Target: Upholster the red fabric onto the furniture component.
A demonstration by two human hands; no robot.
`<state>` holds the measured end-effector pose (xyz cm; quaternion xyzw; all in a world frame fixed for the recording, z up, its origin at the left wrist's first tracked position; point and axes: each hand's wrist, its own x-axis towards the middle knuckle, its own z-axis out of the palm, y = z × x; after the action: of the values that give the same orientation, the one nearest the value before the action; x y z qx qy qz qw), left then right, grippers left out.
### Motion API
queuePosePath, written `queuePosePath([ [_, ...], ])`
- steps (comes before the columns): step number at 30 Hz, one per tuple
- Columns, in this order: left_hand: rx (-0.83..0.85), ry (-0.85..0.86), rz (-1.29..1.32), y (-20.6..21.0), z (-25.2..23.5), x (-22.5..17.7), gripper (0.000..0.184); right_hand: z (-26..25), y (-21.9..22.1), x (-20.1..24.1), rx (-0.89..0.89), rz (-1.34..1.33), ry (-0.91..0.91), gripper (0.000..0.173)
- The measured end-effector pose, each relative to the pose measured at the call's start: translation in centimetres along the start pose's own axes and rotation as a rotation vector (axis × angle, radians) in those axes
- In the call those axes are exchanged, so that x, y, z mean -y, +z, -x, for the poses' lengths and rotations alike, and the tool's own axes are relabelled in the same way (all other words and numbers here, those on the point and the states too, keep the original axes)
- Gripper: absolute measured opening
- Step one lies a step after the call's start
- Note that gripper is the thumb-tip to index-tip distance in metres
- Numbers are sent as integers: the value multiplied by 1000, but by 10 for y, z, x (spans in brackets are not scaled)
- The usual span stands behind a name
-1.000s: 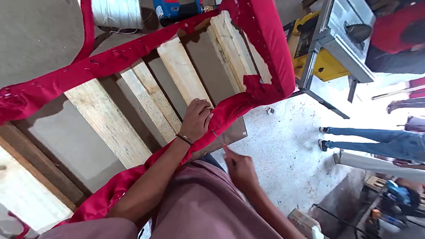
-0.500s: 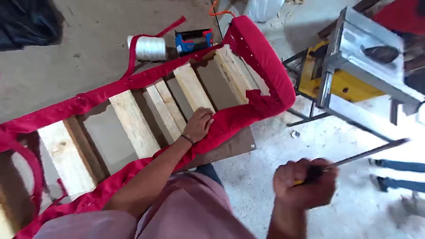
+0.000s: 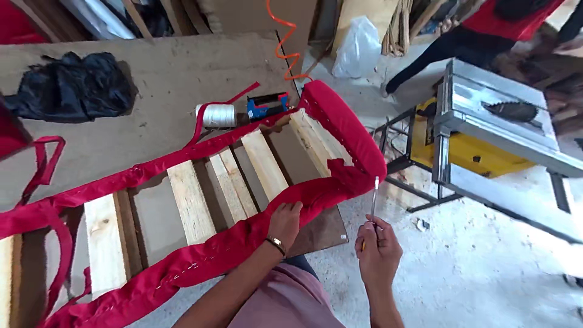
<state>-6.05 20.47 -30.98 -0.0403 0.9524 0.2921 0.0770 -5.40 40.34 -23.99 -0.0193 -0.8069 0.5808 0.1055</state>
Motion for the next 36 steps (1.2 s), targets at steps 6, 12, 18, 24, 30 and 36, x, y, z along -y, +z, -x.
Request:
queuePosePath([
  [6,-39,-165,-5,5,9,-30,30,-153,-12,5,132,174,-177,37],
  [12,-49,-414,151,-3,6,-34,24,-266,51,-21,363,231,-306,39],
  [18,-165,-288,-92,24,3,-48,22,-269,53,-31,418,237,-286,37],
  [24,-169,-436,-81,24,-3,-58,18,-272,56,-31,440,228,-317,36],
  [30,-144,-588,68,9,-9,-54,20,-272,55,-30,430,219,-348,34],
  [36,-180,-513,-33,18,-8,-58,15,-272,53,-26,411,219,-328,33],
])
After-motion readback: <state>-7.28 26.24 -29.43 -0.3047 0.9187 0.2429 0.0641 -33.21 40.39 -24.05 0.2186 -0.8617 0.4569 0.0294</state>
